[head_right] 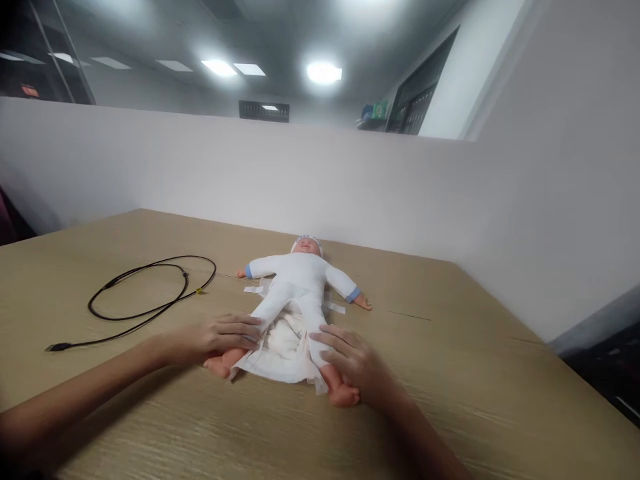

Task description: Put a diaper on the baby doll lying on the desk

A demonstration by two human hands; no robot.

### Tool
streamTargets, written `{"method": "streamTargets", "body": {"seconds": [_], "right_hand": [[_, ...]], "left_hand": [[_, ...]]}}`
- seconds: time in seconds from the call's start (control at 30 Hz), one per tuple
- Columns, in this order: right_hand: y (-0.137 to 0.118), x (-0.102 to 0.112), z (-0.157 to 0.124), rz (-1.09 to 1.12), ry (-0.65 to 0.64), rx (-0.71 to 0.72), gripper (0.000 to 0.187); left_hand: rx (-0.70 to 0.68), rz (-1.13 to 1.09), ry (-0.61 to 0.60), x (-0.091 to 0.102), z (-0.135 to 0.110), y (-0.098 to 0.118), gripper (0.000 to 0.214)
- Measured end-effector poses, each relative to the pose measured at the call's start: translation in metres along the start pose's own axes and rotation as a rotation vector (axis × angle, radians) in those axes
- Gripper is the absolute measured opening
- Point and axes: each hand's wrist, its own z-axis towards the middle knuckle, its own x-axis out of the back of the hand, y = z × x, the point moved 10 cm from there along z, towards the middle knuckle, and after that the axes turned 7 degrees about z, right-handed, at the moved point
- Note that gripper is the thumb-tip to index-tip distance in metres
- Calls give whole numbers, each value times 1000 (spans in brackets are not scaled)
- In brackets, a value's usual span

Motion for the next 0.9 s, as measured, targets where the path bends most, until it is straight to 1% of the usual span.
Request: {"method": "streamTargets", "body": {"seconds": [0.1, 0.23, 0.3, 0.37, 0.43, 0.5, 0.57, 0.63, 0.7, 0.8, 0.9], "right_hand": [[8, -2, 2, 68, -43, -51, 25], [20, -4, -1, 184, -67, -119, 31], [25, -3, -3, 234, -70, -168, 31], [29, -3, -4, 276, -110, -247, 34], [28, -2, -4, 308, -161, -318, 37], [20, 0, -1, 317, -209, -358, 36], [8, 0, 4, 298, -258, -371, 36], [-6, -3, 7, 274, -293, -366, 42], [-19, -7, 7, 239, -305, -350, 54], [-31, -11, 3, 149, -255, -329, 66], [-39, -11, 1, 68, -176, -308, 65]], "left_hand": [[11, -31, -8, -4, -1, -3, 62], [55, -134, -68, -1, -1, -3, 61], [116, -214, -98, 2, -2, -3, 56], [187, -285, -119, 6, -3, -3, 54], [257, -327, -119, 9, -4, -3, 51], [298, -327, -113, 8, -5, -3, 47], [330, -289, -117, 4, -6, -3, 58], [370, -245, -130, -3, -9, -2, 71], [423, -232, -124, -9, -12, 0, 70], [461, -237, -98, -14, -14, 11, 63], [478, -195, -63, -16, -12, 26, 50]]}}
